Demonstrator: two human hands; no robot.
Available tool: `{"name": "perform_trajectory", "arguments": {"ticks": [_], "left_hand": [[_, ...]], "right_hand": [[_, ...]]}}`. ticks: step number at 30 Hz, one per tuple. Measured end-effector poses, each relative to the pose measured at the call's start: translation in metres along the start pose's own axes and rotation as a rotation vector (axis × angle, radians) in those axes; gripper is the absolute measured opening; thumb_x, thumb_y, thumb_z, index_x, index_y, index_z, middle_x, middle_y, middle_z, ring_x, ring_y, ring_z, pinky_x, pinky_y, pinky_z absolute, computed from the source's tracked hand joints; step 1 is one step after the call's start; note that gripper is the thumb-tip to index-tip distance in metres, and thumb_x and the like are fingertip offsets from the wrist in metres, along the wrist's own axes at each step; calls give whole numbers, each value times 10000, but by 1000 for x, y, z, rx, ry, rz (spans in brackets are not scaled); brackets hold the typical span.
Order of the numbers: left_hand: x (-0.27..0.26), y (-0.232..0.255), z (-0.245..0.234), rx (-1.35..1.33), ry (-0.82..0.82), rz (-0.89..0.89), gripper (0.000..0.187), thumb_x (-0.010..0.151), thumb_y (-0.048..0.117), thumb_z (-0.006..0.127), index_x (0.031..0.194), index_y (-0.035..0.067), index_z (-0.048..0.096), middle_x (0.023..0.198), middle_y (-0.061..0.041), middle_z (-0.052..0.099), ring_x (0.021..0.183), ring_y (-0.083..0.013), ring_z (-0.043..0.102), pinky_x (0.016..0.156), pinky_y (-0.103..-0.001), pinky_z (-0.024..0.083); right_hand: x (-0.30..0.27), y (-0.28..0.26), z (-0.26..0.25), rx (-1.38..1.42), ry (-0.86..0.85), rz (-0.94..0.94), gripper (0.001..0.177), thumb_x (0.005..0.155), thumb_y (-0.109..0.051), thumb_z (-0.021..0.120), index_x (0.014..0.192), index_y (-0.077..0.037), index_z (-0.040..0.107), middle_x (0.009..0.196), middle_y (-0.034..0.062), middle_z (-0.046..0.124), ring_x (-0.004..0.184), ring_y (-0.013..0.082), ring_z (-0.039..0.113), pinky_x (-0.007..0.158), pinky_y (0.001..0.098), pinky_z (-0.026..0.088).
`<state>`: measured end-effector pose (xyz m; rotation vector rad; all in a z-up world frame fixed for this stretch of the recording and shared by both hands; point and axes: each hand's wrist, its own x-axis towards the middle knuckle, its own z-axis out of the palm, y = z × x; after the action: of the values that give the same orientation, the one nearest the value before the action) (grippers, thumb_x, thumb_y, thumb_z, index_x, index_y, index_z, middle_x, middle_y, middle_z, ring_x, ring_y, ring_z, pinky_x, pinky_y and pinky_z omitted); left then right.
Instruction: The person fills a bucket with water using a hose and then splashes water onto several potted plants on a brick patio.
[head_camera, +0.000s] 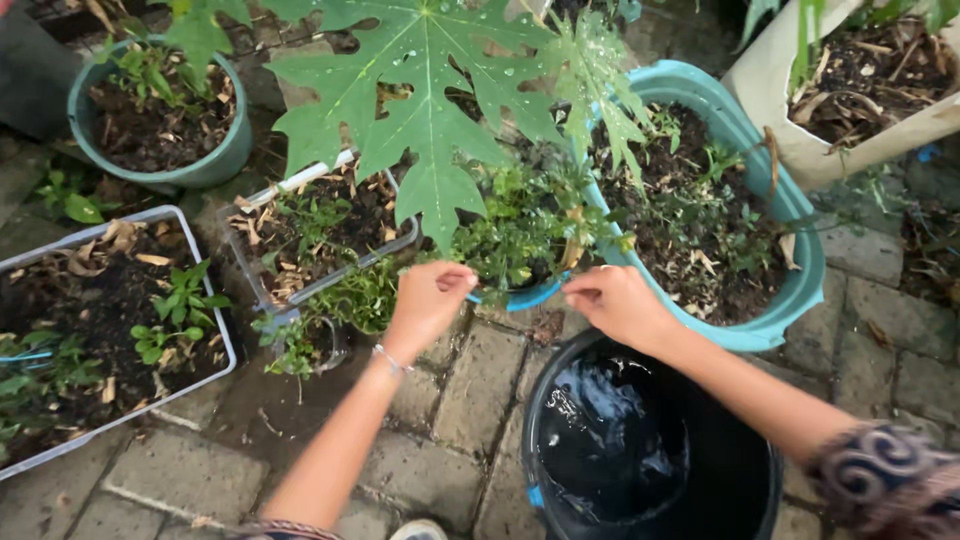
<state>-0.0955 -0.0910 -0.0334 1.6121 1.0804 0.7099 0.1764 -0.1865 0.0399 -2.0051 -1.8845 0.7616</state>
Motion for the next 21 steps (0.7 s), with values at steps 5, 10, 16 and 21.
{"name": "perform_trajectory", "arguments": {"ticks": [5, 10, 16, 21], "left_hand": [[3, 1, 36, -72, 75, -184, 406, 832, 345, 825, 1003, -17, 755, 877, -106, 784, 787, -135, 750, 737, -290, 587], [7, -2, 52, -310, 87, -327, 341, 824, 254, 838, 881, -59, 716, 771, -86, 752, 669, -105, 671, 569, -284, 536], [9, -10, 60, -414, 116, -304, 272, 882, 160, 782, 791, -81, 693, 770, -92, 764, 663, -104, 676, 548, -289, 517], [5, 1, 54, -428, 72, -372, 190, 898, 169, 736, 830, -7, 752, 786, -49, 779, 660, -79, 649, 567, -252, 491]], "right_hand": [[41, 24, 48, 343, 43, 124, 284, 853, -179, 800, 1083, -13, 777, 926, 117, 812, 812, 140, 771, 743, 277, 598], [56, 36, 74, 681, -11, 122, 237, 850, -81, 789, 1034, 65, 762, 849, 56, 761, 750, 89, 690, 680, 239, 568], [64, 36, 88, 762, -21, 119, 144, 863, -52, 760, 963, 51, 770, 799, 5, 737, 713, 33, 643, 636, 207, 534], [67, 26, 83, 550, 73, 89, 118, 846, -83, 779, 866, 31, 757, 676, 10, 694, 619, 31, 587, 544, 233, 482]]}}
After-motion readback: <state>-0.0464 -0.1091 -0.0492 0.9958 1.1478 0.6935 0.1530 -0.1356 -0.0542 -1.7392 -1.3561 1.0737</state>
